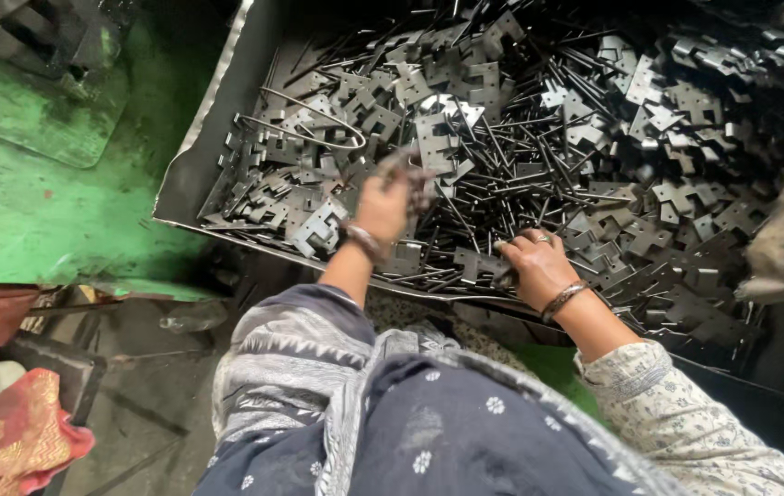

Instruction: The person picks up metal hinge pieces and pins from a large metal bin by hand, one by one, and places them onto a padded surface.

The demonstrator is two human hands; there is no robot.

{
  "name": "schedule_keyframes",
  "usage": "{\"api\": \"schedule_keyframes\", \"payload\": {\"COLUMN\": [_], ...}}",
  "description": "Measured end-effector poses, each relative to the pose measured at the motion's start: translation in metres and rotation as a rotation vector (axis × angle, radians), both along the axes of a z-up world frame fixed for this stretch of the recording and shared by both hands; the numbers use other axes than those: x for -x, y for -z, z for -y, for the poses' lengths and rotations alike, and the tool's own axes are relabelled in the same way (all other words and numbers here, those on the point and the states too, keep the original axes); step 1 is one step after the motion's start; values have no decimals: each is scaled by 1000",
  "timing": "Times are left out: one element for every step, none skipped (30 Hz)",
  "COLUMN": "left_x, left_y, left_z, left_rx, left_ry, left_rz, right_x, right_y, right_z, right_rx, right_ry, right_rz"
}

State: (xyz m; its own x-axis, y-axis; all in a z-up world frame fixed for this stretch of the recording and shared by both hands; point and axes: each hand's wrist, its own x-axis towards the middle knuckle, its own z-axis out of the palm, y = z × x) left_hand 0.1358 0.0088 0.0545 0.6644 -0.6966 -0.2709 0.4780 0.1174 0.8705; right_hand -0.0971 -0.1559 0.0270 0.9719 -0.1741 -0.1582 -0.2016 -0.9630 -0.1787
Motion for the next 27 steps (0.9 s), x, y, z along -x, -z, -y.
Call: {"api": "schedule_keyframes", "payload": {"left_x": [7, 16, 23, 28, 33, 40, 44, 48, 51, 54, 55, 54, 54, 55, 56, 56, 55, 53, 48, 46, 43, 42, 42, 46, 51, 61, 75], "left_y": [7, 16, 26, 38, 51, 63, 73, 81, 86, 88, 87, 83, 78, 71, 63, 57, 52, 49, 47, 46, 46, 46, 45, 44, 44, 45, 47], "left_z": [4, 6, 12, 19, 28, 37, 43, 45, 48, 51, 54, 55, 55, 58, 59, 59, 55, 50, 46, 43, 38, 32, 23, 12, 1, -2, 0], "left_rx": [-362, -723, -694, -659, -655, -680, -698, -692, -620, -547, -533, -459, -388, -378, -410, -433, -436, -255, -81, -87, 94, 275, 271, 353, 437, 465, 492], "left_ry": [123, 243, 306, 369, 368, 512, 661, 661, 617, 572, 569, 505, 443, 441, 403, 363, 366, 252, 134, 131, -113, -355, -374, -292, -211, -110, -12], "left_rz": [443, 886, 1092, 1297, 1293, 1454, 1613, 1609, 1669, 1727, 1735, 1696, 1648, 1650, 1320, 989, 984, 812, 642, 644, 218, -210, -204, -349, -491, -508, -523], "right_x": [4, 9, 15, 22, 33, 44, 57, 69, 80, 91, 101, 108, 112, 115, 112, 105, 101, 96, 84, 75, 68, 60, 50, 41, 35, 30, 24], "right_y": [0, 0, 1, 1, 1, 2, 1, 1, 2, 2, 1, 2, 5, 5, 6, 10, 11, 11, 12, 9, 3, -4, -11, -19, -26, -31, -35], "right_z": [2, 4, 8, 13, 21, 30, 44, 58, 68, 77, 87, 91, 91, 92, 90, 85, 79, 77, 74, 71, 66, 58, 48, 36, 23, 10, -4], "right_rx": [5, -123, -251, -245, -290, -334, -502, -669, -661, -1070, -1482, -1474, -1711, -1947, -1943, -1942, -1941, -1941, -1923, -1904, -1911, -1755, -1604, -1614, -1256, -901, -915], "right_ry": [2, 28, 52, 53, 206, 361, 432, 502, 508, 823, 1133, 1133, 1094, 1038, 1039, 1148, 1264, 1270, 1179, 1090, 1084, 1003, 912, 899, 698, 493, 472], "right_rz": [-2, 29, 60, 58, 134, 209, 331, 456, 460, 517, 566, 581, 587, 589, 593, 610, 617, 613, 593, 574, 561, 569, 569, 552, 601, 638, 625]}}
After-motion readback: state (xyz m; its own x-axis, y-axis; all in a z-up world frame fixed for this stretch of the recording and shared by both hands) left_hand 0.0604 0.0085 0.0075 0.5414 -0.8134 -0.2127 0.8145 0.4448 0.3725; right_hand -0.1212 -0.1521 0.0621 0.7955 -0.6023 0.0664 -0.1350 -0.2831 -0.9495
